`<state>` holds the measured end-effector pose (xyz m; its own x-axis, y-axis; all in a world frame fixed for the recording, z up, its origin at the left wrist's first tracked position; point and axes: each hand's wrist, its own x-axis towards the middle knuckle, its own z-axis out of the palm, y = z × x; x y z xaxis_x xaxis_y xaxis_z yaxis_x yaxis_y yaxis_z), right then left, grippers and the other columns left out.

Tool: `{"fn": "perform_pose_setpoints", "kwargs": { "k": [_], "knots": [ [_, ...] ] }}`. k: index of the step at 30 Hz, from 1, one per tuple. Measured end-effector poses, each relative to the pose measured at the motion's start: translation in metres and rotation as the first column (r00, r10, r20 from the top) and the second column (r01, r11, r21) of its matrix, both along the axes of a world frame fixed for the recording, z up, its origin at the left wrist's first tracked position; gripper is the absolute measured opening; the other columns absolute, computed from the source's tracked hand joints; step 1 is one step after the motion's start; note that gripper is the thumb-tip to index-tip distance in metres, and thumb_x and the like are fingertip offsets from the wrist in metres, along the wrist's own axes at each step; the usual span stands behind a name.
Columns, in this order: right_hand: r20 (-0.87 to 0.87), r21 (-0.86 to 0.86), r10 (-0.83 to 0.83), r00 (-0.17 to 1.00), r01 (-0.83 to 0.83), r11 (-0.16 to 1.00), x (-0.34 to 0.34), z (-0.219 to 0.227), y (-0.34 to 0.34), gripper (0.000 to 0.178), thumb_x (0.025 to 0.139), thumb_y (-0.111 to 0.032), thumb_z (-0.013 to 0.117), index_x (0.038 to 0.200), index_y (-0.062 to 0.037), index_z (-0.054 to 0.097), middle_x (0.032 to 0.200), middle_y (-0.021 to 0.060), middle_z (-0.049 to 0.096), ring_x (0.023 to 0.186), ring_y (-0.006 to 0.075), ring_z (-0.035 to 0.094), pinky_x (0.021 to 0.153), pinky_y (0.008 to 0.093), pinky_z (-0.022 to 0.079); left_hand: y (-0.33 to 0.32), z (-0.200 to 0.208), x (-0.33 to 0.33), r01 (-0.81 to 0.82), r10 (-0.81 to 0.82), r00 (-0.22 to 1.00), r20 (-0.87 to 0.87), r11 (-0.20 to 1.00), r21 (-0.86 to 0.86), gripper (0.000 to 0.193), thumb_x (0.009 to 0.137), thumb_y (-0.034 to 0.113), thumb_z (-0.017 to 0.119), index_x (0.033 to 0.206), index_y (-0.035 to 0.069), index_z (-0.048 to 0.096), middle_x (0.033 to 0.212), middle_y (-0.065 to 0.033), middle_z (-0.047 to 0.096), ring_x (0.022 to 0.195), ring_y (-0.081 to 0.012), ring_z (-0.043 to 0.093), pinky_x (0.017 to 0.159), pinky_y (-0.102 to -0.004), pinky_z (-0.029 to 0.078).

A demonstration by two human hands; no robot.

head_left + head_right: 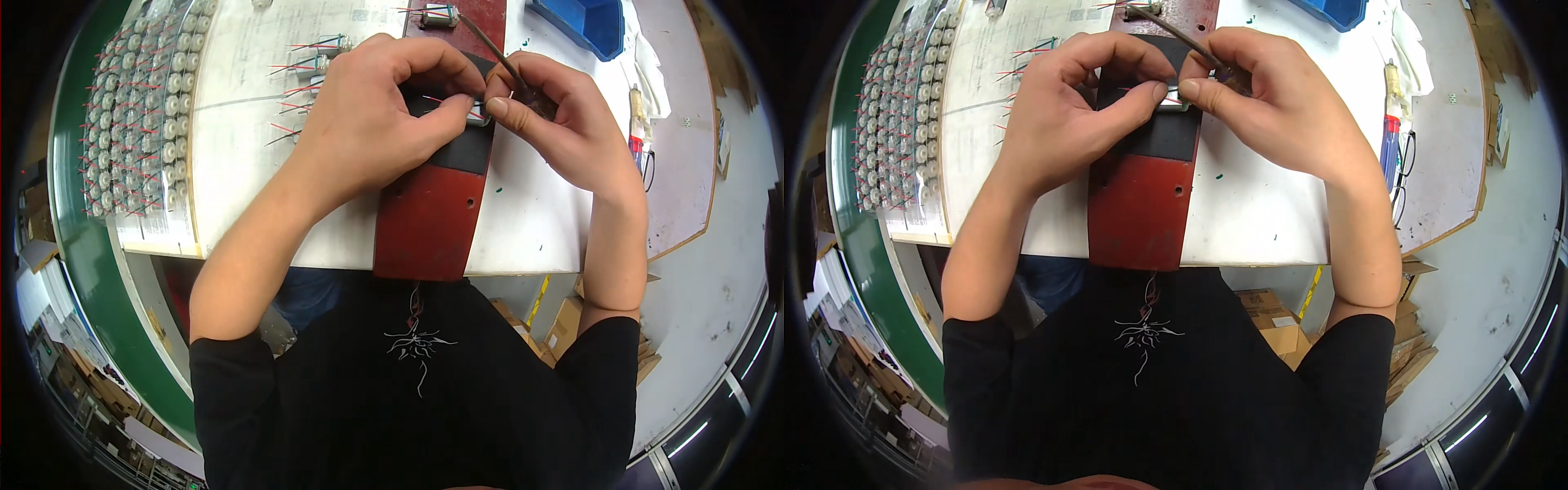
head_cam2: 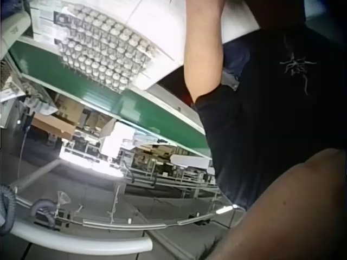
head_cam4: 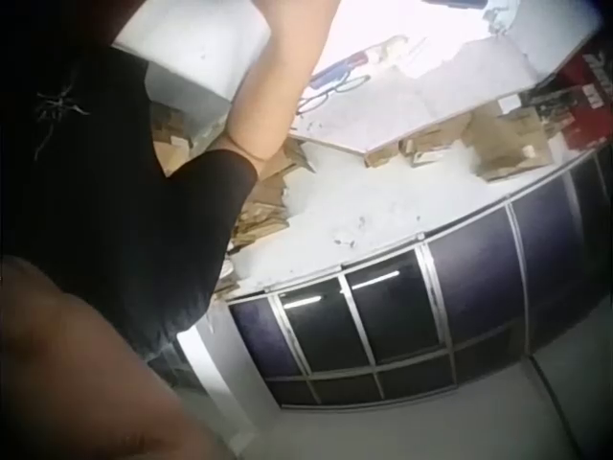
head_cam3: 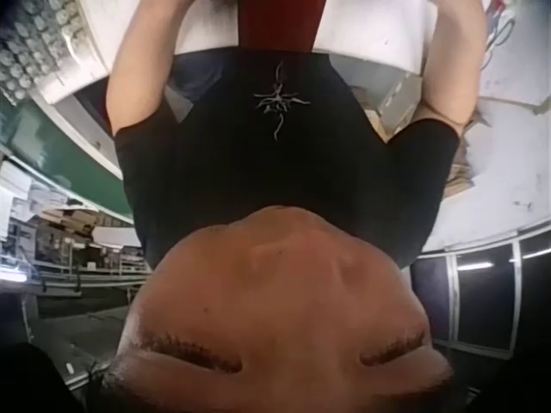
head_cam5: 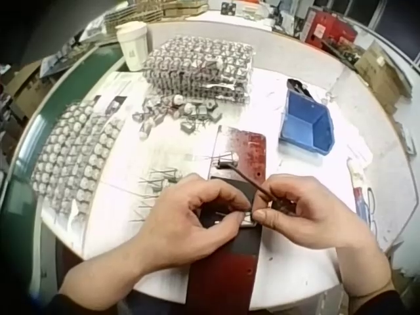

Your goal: Assemble small electronic components onto a red mounting base using manual dexterity and a tool.

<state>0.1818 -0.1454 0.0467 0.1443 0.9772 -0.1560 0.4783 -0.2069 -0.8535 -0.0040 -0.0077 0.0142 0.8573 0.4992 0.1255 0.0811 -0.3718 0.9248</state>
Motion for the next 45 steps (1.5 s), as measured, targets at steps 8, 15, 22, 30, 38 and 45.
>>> {"fn": "perform_pose_setpoints", "kwargs": {
  "k": [8,15,22,30,38,45],
  "knots": [
    [-0.145,-0.028,-0.074,0.987,0.07,0.997,-0.006,0.0,-0.002,0.019,0.097,-0.017,0.074,0.107,-0.0027,0.067,0.087,-0.0051,0.059,0.072,0.0025,0.051,0.06,0.018,0.04,0.001,0.0,0.001,0.021,-0.022,1.0,0.017,1.0,0.02,0.016,0.087,0.009,0.075,0.102,0.003,0.074,0.093,-0.002,0.071,0.085,-0.0099,0.064,0.077,-0.0253,0.051],
    [-0.185,-0.05,-0.072,0.98,0.064,0.997,-0.004,0.001,-0.003,0.02,0.097,-0.017,0.074,0.11,-0.0035,0.067,0.086,-0.0055,0.059,0.069,0.0025,0.05,0.057,0.0181,0.039,-0.001,0.001,-0.001,0.022,-0.023,0.999,0.034,0.999,0.041,0.017,0.086,0.01,0.075,0.102,0.004,0.073,0.092,-0.0024,0.069,0.086,-0.0112,0.062,0.078,-0.026,0.049],
    [-0.158,0.017,-0.054,0.986,0.057,0.998,-0.008,-0.002,-0.005,0.02,0.097,-0.014,0.073,0.11,-0.0019,0.065,0.09,-0.0041,0.057,0.077,0.0036,0.051,0.064,0.0187,0.041,-0.002,0.003,-0.001,0.034,-0.035,0.999,0.029,0.998,0.052,0.017,0.085,0.01,0.074,0.102,0.005,0.073,0.092,-0.003,0.068,0.083,-0.0118,0.059,0.078,-0.0264,0.049],
    [-0.01,0.125,-0.094,0.996,0.095,0.988,-0.016,-0.007,-0.002,0.013,0.097,-0.005,0.07,0.106,0.0009,0.063,0.094,0.0,0.058,0.082,0.0085,0.054,0.072,0.0231,0.046,-0.001,0.003,-0.001,0.04,-0.042,0.998,0.038,0.998,0.049,0.017,0.086,0.009,0.073,0.103,0.004,0.072,0.094,-0.0038,0.068,0.088,-0.0127,0.063,0.081,-0.0271,0.05],
    [-0.057,0.118,-0.089,0.994,0.095,0.989,-0.016,-0.012,-0.004,0.012,0.097,-0.004,0.068,0.106,0.0011,0.062,0.094,0.0028,0.057,0.083,0.0119,0.055,0.074,0.0255,0.047,-0.002,0.003,-0.002,0.039,-0.04,0.999,0.028,0.999,0.034,0.018,0.087,0.008,0.074,0.104,0.003,0.072,0.097,-0.0058,0.068,0.091,-0.014,0.066,0.084,-0.028,0.052],
    [-0.098,0.138,-0.059,0.993,0.072,0.988,-0.015,-0.017,-0.007,0.021,0.1,-0.007,0.067,0.119,-0.001,0.06,0.097,-0.0033,0.057,0.08,0.0046,0.051,0.067,0.018,0.043,-0.002,0.003,-0.002,0.03,-0.03,1.0,0.003,0.999,0.042,0.019,0.088,0.008,0.074,0.105,0.003,0.072,0.098,-0.0061,0.068,0.092,-0.0145,0.067,0.084,-0.0281,0.053]
  ]
}}
